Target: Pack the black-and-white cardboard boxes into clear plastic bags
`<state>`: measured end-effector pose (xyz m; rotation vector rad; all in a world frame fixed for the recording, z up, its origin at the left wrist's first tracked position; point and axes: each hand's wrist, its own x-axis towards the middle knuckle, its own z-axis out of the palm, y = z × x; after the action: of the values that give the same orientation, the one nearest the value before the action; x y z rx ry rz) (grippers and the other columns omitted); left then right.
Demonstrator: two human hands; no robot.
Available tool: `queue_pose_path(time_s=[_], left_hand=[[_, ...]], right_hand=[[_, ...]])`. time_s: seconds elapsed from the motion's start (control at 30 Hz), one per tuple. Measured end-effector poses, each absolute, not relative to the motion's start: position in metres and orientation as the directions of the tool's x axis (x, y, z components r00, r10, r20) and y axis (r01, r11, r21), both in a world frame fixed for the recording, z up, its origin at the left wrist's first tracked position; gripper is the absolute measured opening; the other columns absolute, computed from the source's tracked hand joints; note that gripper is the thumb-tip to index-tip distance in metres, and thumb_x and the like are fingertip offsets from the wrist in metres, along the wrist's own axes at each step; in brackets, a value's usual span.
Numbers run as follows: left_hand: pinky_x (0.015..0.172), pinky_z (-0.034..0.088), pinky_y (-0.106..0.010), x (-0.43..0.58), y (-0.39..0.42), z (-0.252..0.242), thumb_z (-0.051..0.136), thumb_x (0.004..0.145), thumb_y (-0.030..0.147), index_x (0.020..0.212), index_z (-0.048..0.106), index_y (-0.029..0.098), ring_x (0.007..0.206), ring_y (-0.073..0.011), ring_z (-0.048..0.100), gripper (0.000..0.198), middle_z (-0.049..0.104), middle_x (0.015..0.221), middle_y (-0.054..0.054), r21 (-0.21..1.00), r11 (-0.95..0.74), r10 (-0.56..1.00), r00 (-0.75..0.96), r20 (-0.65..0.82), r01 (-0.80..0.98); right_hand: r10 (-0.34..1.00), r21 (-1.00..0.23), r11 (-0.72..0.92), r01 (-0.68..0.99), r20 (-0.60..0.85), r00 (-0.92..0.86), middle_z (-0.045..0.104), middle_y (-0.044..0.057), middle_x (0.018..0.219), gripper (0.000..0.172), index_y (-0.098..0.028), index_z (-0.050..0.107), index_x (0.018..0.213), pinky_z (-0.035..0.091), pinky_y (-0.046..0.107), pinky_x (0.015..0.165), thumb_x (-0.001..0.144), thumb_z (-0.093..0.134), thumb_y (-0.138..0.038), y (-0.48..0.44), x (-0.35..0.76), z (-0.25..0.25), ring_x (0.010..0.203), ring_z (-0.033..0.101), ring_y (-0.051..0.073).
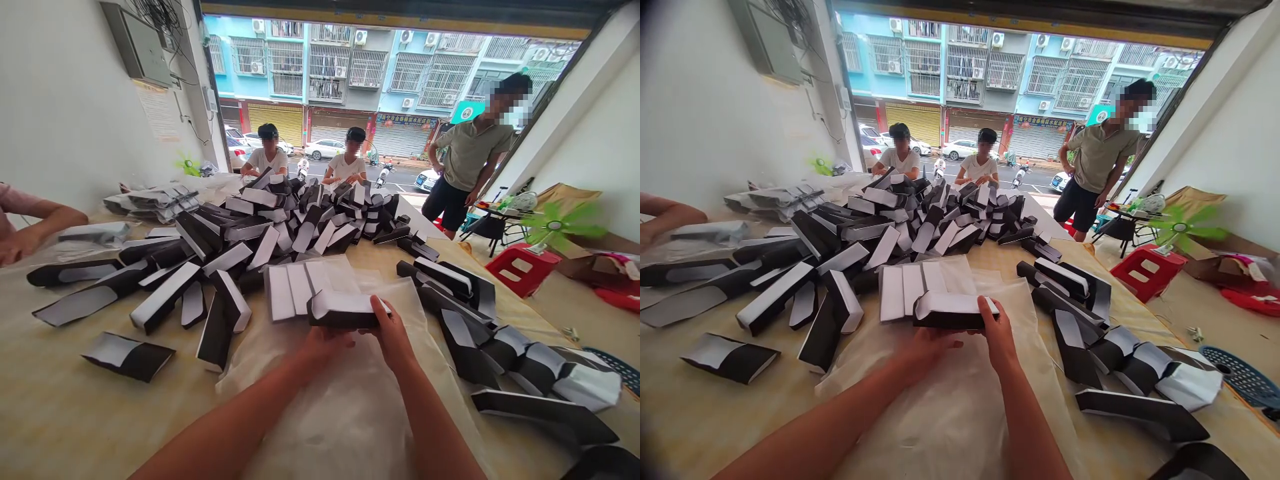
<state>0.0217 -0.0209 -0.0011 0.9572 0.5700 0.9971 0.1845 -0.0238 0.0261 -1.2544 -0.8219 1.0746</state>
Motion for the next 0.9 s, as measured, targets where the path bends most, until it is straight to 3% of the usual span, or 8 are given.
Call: queue_pose_path(time_s=[0.13,0.23,0.37,0.5,0.9], left_hand=[[0.086,0.057,-0.042,0.021,-0.021,-0.005,0.08,0.075,0.043,0.125,0.064,0.019,0.113,-0.035,0.064,0.058,0.066,0.127,-0.012,0.85,0.237,0.933,0.355,-0.063,-0.47],[0.084,0.06,-0.043,0.021,-0.019,-0.005,0.08,0.075,0.042,0.123,0.065,0.017,0.112,-0.0353,0.065,0.056,0.066,0.127,-0.013,0.814,0.284,0.932,0.344,-0.111,-0.506],[0.091,0.058,-0.05,0.022,-0.019,-0.004,0.08,0.076,0.041,0.124,0.062,0.017,0.121,-0.036,0.06,0.057,0.064,0.129,-0.015,0.747,0.321,0.93,0.344,-0.131,-0.582],[0.086,0.06,-0.045,0.023,-0.018,-0.002,0.077,0.078,0.041,0.121,0.063,0.017,0.122,-0.0351,0.058,0.052,0.065,0.127,-0.014,0.75,0.337,0.929,0.332,-0.165,-0.57],[0.07,0.06,-0.038,0.024,-0.019,0.002,0.078,0.076,0.041,0.116,0.063,0.018,0.113,-0.0328,0.062,0.049,0.068,0.121,-0.013,0.773,0.328,0.936,0.296,-0.19,-0.543]], right_hand=[[0.934,-0.999,-0.021,-0.037,-0.033,0.355,0.066,0.003,0.077,0.058,-0.024,0.065,0.099,0.05,0.032,0.05,0.074,0.062,-0.075,-0.027,0.178,0.015,0.069,0.063,0.024],[0.933,-1.0,0.016,0.024,0.023,0.358,0.069,0.006,0.085,0.06,-0.024,0.066,0.099,0.05,0.033,0.057,0.077,0.053,-0.079,-0.029,0.176,0.007,0.078,0.063,0.026],[0.955,-0.995,0.095,-0.026,0.083,0.286,0.072,0.006,0.099,0.06,-0.024,0.065,0.106,0.051,0.034,0.069,0.08,0.052,-0.076,-0.031,0.179,0.001,0.089,0.064,0.026],[0.962,-0.989,0.117,-0.094,0.089,0.26,0.072,0.005,0.103,0.053,-0.024,0.064,0.109,0.051,0.034,0.081,0.081,0.06,-0.069,-0.034,0.18,-0.001,0.097,0.064,0.026],[0.955,-0.993,0.101,-0.058,0.08,0.285,0.07,0.005,0.094,0.053,-0.023,0.065,0.102,0.051,0.035,0.08,0.069,0.075,-0.063,-0.036,0.177,0.009,0.09,0.063,0.026]])
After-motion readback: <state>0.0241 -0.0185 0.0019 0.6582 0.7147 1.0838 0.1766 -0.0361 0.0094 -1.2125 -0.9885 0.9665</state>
